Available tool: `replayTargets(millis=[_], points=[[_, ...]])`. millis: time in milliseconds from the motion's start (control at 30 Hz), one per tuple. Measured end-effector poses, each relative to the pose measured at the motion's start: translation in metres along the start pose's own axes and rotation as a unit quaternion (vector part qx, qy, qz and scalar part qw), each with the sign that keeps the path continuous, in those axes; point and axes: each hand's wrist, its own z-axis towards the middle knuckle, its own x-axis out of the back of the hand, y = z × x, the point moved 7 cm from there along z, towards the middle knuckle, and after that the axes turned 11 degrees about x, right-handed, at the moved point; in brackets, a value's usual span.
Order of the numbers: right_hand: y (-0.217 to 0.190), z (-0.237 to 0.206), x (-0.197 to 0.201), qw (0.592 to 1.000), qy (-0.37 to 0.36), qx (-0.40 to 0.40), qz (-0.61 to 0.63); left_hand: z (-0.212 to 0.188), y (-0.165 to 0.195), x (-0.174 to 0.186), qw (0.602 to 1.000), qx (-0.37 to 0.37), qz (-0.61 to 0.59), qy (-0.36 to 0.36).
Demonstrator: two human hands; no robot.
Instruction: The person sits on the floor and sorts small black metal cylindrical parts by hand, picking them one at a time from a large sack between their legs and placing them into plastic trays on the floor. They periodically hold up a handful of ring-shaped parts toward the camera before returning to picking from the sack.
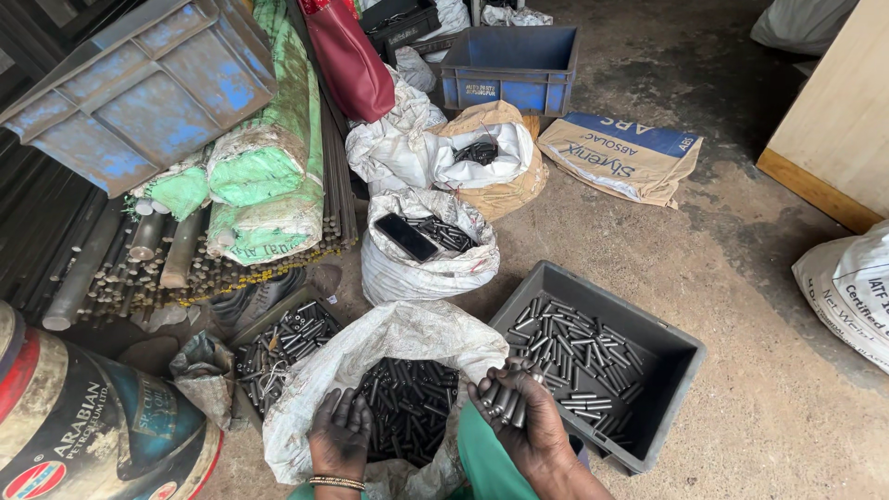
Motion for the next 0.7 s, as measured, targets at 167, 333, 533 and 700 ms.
replayTargets(millis=[167,333,533,700], points=[[-0.007,0.003,0.006,1.000,-0.002,0.003,0.008,-0.003,0.000,0.001,1.000,0.001,0.002,-0.003],[-0.008,0.002,0.010,1.000,0.024,-0.007,0.012,-0.008,0.002,-0.003,1.000,0.005,-0.003,0.004],[0.002,-0.004,0.000,1.000,0.009,-0.014,0.017,-0.017,0.007,-0.012,1.000,0.007,-0.010,-0.004],[0.009,-0.007,-0.009,1.000,0.000,-0.018,0.008,-0.022,0.013,-0.016,1.000,0.007,-0.015,-0.003]])
